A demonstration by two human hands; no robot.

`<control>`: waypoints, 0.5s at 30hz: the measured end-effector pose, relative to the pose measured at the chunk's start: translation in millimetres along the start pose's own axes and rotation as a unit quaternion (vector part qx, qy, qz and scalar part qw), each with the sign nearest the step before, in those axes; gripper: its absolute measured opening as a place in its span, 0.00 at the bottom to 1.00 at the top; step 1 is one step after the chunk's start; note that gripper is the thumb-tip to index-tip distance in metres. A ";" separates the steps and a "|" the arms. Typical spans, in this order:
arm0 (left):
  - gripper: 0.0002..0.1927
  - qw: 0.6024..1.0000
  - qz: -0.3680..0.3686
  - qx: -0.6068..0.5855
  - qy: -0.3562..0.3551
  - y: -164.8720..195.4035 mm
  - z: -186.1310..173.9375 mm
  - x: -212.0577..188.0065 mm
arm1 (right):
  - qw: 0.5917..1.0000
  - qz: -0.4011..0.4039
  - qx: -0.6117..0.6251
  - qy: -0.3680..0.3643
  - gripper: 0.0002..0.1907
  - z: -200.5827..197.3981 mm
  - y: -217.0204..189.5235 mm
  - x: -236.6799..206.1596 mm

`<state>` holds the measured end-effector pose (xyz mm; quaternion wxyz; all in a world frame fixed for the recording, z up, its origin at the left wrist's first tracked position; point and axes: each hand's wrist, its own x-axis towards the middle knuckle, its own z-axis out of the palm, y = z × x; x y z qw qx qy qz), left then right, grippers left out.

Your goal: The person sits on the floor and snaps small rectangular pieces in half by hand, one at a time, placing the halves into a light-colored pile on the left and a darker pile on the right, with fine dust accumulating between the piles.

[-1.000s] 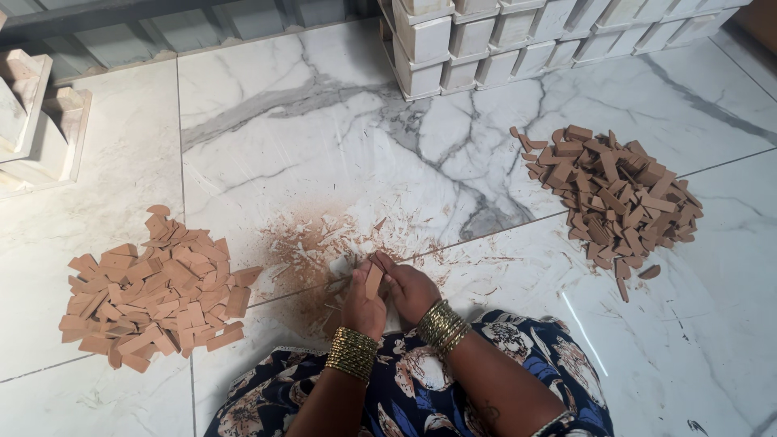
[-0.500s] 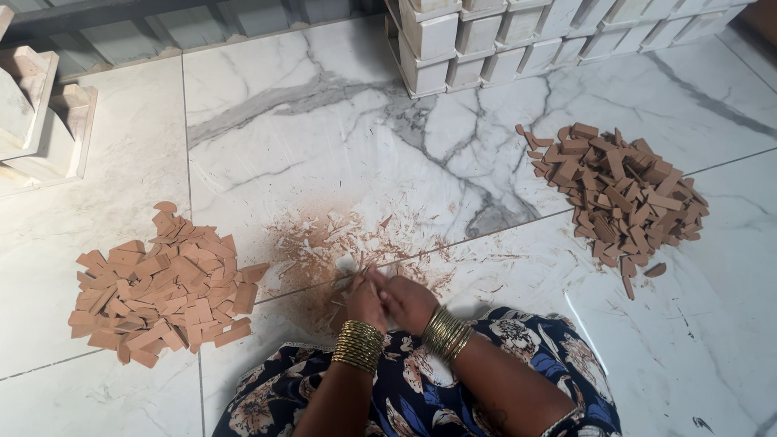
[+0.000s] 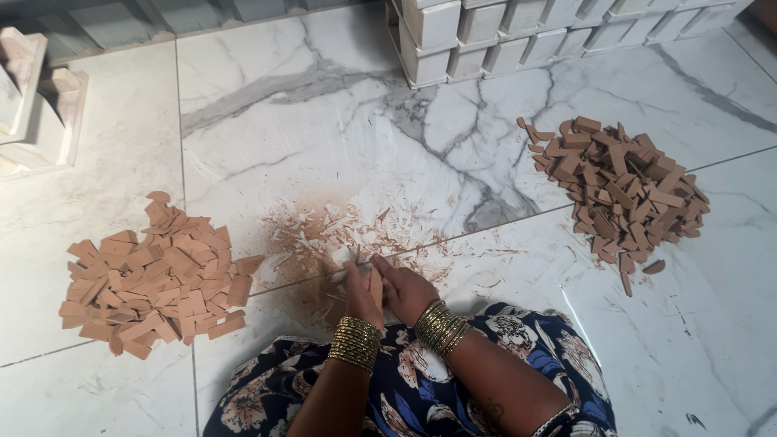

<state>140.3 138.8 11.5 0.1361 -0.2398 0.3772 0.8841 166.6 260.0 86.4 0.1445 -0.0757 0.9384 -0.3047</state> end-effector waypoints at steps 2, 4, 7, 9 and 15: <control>0.51 0.998 -0.022 0.041 0.034 8.9 1.3 -4.9 | 1.000 -0.028 0.006 -0.003 0.29 2.1 -5.1 -9.3; 0.53 0.997 -0.026 0.047 0.055 25.3 -2.4 -8.5 | 0.996 -0.084 0.033 -0.016 0.31 9.9 -8.1 -20.8; 0.53 0.997 -0.028 0.012 0.077 31.6 -5.0 -9.9 | 0.984 -0.169 0.060 0.014 0.33 19.3 -3.6 -21.3; 0.53 0.996 -0.042 0.007 0.083 22.6 -4.6 -7.2 | 0.994 -0.102 0.047 0.019 0.29 18.2 4.2 -6.5; 0.52 0.907 0.176 0.381 0.028 11.3 -21.2 9.9 | 0.980 -0.181 0.035 0.078 0.29 7.0 18.6 -4.6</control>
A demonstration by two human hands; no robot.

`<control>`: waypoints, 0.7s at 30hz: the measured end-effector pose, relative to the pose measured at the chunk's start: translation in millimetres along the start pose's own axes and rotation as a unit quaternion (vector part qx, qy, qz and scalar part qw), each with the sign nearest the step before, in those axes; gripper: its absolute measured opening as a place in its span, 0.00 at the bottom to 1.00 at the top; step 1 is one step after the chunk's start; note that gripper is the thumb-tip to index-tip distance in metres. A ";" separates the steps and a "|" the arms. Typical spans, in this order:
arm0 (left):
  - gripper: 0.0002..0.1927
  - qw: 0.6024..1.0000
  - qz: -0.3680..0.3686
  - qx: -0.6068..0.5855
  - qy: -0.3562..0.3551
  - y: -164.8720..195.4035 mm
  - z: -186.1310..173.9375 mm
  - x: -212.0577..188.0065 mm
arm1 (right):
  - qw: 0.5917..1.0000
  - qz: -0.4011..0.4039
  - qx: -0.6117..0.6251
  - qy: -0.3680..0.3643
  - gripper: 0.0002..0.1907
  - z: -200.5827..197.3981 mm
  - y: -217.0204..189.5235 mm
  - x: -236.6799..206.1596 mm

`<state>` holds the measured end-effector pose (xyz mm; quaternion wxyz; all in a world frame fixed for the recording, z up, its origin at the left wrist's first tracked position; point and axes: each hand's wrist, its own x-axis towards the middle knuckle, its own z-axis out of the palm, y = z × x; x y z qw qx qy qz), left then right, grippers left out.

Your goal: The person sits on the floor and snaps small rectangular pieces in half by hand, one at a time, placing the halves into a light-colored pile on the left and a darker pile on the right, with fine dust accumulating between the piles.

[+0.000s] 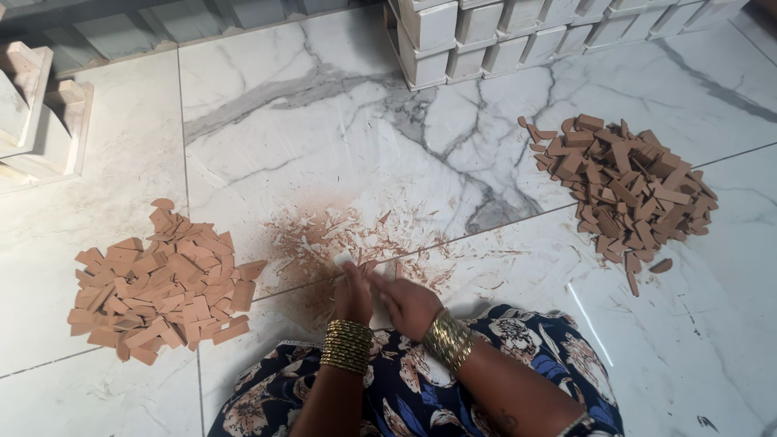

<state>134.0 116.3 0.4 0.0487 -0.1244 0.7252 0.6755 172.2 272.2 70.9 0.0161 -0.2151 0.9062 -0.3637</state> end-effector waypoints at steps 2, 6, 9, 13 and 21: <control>0.51 1.000 -0.005 0.010 -0.002 -4.0 -7.4 4.2 | 0.998 0.016 -0.053 -0.033 0.27 -0.7 -5.9 -6.6; 0.52 0.994 0.058 0.091 0.006 -10.8 -5.2 2.3 | 0.989 0.103 -0.101 -0.038 0.27 -0.7 -3.5 -1.6; 0.50 0.985 0.157 0.077 0.007 -11.8 1.7 -0.6 | 0.993 0.064 -0.091 0.028 0.29 1.3 7.2 4.4; 0.52 0.985 -0.094 -0.145 -0.016 -4.4 -2.8 -0.8 | 0.995 0.051 -0.057 0.068 0.11 14.4 0.5 -10.4; 0.53 0.888 -0.255 -0.383 -0.002 19.8 3.3 -8.8 | 0.989 0.112 -0.076 -0.065 0.27 19.8 5.0 5.6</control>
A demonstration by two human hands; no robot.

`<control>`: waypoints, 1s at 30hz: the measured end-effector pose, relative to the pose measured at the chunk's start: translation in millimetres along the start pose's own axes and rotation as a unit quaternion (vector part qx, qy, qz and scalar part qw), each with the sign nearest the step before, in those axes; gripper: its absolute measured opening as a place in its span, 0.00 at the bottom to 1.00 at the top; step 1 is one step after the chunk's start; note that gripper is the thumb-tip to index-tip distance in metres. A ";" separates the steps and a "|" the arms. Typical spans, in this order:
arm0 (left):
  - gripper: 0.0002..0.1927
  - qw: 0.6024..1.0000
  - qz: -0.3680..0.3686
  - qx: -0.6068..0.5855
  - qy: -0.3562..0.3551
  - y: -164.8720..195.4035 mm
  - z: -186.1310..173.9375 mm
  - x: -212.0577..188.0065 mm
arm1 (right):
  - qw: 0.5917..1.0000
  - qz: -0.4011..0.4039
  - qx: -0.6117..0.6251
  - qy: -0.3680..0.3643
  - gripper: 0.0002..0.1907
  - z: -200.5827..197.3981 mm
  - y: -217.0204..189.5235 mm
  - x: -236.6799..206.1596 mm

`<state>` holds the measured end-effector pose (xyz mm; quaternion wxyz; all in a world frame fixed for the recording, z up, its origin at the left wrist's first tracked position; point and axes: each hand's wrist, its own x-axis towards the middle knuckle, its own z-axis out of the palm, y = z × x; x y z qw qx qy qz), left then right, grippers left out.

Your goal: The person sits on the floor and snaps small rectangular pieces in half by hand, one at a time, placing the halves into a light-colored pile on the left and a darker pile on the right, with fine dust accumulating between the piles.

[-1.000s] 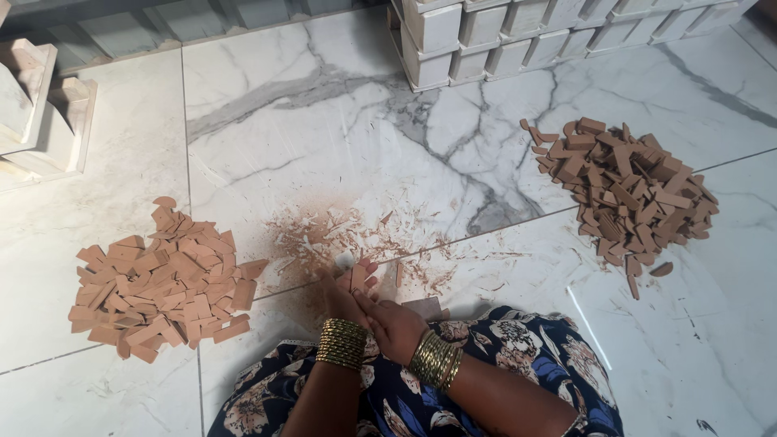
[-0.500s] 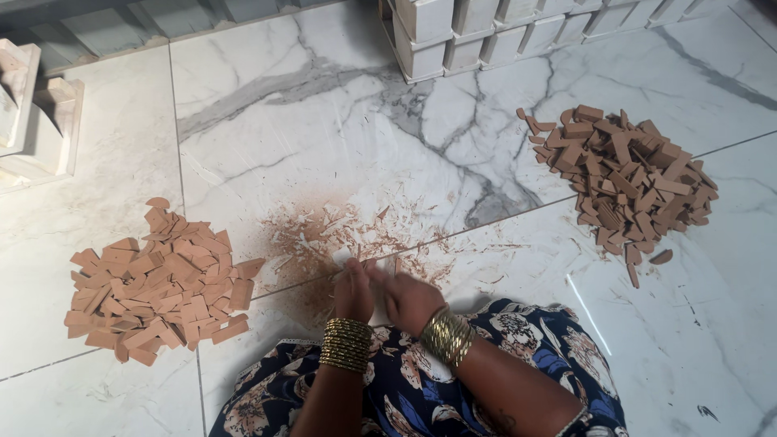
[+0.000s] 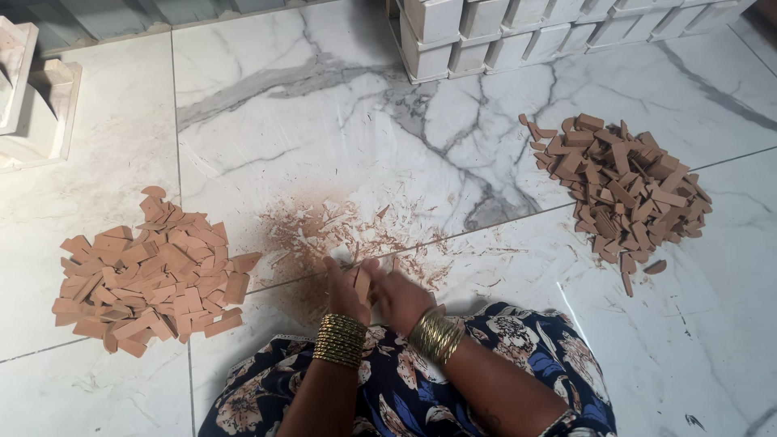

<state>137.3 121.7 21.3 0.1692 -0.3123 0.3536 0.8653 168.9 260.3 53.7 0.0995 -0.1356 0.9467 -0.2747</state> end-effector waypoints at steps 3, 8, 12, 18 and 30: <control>0.49 0.993 0.082 0.071 0.044 5.2 5.9 -10.4 | 0.986 -0.030 0.048 0.156 0.26 -7.1 31.2 21.0; 0.29 0.984 0.140 0.096 0.054 23.2 2.0 -36.7 | 0.986 0.158 0.052 0.032 0.20 -7.7 61.1 44.4; 0.32 0.997 0.048 -0.046 0.039 29.9 -10.5 -52.4 | 0.981 0.194 -0.001 -0.008 0.22 7.8 51.6 66.0; 0.34 0.992 0.052 -0.106 0.054 61.7 -48.2 -50.5 | 0.989 0.140 -0.023 0.031 0.18 26.4 43.6 69.8; 0.32 0.861 0.356 -0.275 0.238 153.9 -111.0 -1.9 | 0.847 -0.097 0.509 -0.121 0.06 67.1 -109.7 106.3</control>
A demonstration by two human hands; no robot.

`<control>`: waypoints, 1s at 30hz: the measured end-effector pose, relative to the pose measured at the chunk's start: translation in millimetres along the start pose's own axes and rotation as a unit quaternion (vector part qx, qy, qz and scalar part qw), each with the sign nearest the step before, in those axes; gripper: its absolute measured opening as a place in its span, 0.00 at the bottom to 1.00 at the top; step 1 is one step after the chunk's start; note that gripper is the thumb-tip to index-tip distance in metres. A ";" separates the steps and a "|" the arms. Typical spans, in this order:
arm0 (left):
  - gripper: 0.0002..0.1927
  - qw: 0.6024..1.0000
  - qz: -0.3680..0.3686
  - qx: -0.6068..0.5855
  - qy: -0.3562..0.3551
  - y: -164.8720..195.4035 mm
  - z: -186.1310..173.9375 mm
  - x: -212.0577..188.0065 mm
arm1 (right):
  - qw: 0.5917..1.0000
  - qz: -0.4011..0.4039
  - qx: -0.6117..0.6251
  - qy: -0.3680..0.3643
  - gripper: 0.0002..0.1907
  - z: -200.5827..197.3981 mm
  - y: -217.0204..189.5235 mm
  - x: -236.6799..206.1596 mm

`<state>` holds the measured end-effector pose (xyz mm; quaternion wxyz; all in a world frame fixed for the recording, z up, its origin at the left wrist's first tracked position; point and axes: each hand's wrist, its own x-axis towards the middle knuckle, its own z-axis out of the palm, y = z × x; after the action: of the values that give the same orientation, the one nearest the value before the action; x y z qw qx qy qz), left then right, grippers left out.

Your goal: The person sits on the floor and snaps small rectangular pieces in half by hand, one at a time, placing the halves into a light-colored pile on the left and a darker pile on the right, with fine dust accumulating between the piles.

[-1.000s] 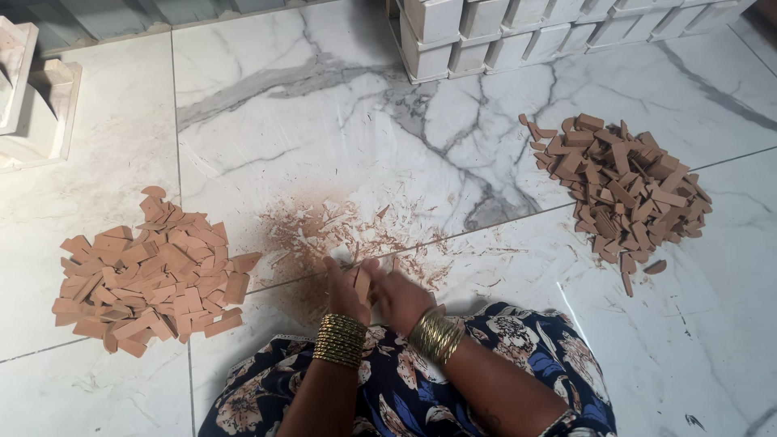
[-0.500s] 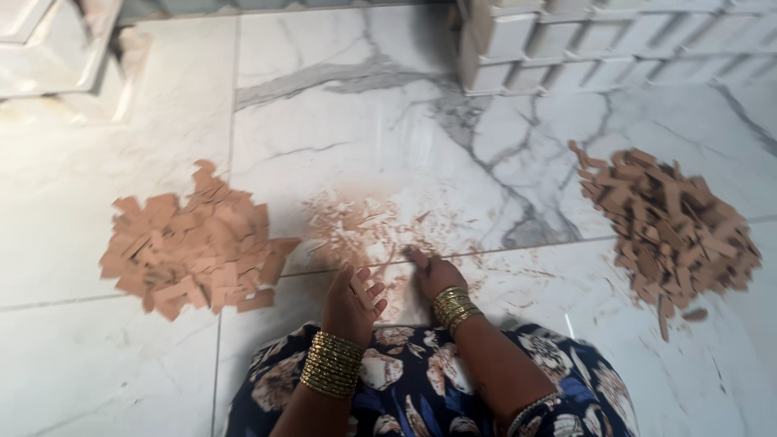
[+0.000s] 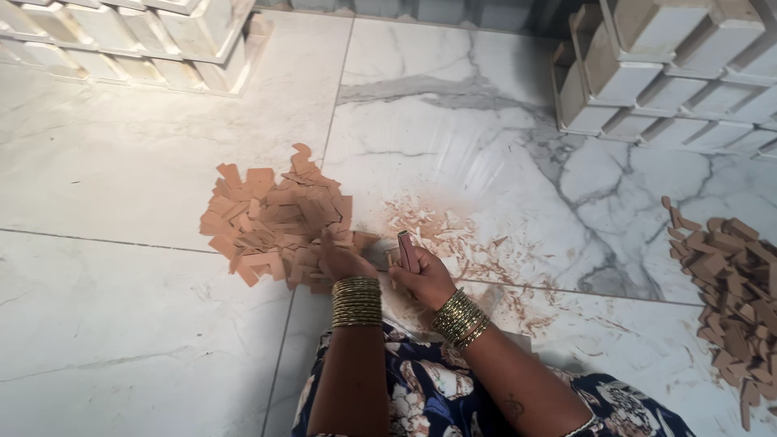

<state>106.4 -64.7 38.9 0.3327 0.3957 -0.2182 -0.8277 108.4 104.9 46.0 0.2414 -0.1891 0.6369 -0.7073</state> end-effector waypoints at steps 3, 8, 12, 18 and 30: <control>0.34 0.990 -0.092 0.050 -0.097 -10.8 5.6 -21.3 | 0.996 0.049 -0.006 0.068 0.06 8.9 -12.2 -7.4; 0.42 0.906 -0.145 0.075 -0.390 -56.3 9.2 -90.5 | 0.985 0.071 0.048 0.150 0.06 -24.4 -31.1 -59.7; 0.37 0.859 -0.196 0.184 -0.436 -84.6 -4.5 -136.1 | 0.962 0.066 0.144 0.222 0.07 -57.7 -51.1 -101.3; 0.21 0.846 -0.096 0.225 -0.474 -147.7 -53.5 -206.5 | 0.939 0.076 0.172 0.287 0.08 -100.6 -45.9 -169.9; 0.30 0.830 -0.164 0.378 -0.376 -153.0 -44.9 -200.0 | 0.928 0.065 0.255 0.264 0.06 -114.6 12.1 -164.3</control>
<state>177.6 180.2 18.7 -0.0912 0.1786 -0.5545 -0.8076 177.1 292.6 27.2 0.1497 0.1142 0.4870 -0.8529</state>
